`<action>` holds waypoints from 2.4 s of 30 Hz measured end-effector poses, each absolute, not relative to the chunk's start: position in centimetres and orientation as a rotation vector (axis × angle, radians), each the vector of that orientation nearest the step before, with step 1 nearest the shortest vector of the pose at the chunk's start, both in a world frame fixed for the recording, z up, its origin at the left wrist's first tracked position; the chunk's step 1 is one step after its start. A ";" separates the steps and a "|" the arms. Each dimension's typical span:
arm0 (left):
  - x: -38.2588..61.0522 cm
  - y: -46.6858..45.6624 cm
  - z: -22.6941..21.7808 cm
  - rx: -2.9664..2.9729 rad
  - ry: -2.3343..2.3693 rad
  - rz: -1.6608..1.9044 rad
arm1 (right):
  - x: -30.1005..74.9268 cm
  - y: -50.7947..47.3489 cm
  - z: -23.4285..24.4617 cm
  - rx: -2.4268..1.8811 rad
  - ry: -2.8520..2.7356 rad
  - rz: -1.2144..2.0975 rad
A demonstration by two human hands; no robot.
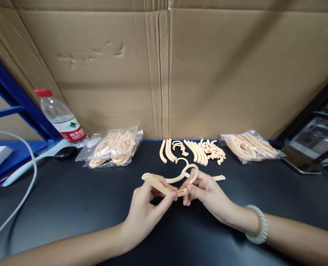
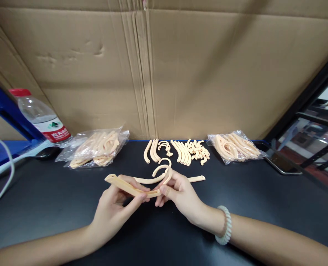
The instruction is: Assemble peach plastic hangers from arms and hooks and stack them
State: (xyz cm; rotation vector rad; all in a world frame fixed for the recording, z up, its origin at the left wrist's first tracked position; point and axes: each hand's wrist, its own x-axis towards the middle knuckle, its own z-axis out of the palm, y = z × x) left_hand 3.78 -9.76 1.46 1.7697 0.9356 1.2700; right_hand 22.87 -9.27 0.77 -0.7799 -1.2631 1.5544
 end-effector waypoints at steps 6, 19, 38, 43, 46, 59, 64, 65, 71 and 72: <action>4.5 -10.0 1.8 1.448 0.874 1.171 | 22.9 -9.6 1.1 -0.849 -1.297 1.497; 4.8 -9.2 2.1 1.237 0.820 0.889 | 25.9 -6.5 2.4 -0.991 -1.473 0.929; 4.4 -8.8 1.8 1.249 0.731 0.838 | 29.4 -1.9 1.4 -0.986 -1.943 -0.037; 4.3 -8.4 1.8 1.208 0.714 0.861 | 28.3 -5.3 3.3 -0.990 -1.490 0.435; 4.4 -8.3 1.9 1.196 0.708 0.879 | 27.4 -6.8 3.3 -0.981 -1.445 0.640; 4.4 -8.5 1.6 1.180 0.708 0.905 | 26.5 -7.3 2.3 -0.917 -1.020 1.279; 4.3 -8.5 1.6 1.195 0.702 0.922 | 25.3 -8.3 2.1 -0.856 -0.929 1.521; 4.3 -8.5 1.6 1.202 0.698 0.925 | 25.1 -8.5 2.0 -0.841 -0.951 1.529; 4.3 -8.4 1.8 1.242 0.670 0.917 | 24.6 -8.8 1.7 -0.906 -1.295 1.412; 4.3 -8.4 1.8 1.255 0.668 0.909 | 24.6 -8.8 1.7 -0.899 -1.341 1.416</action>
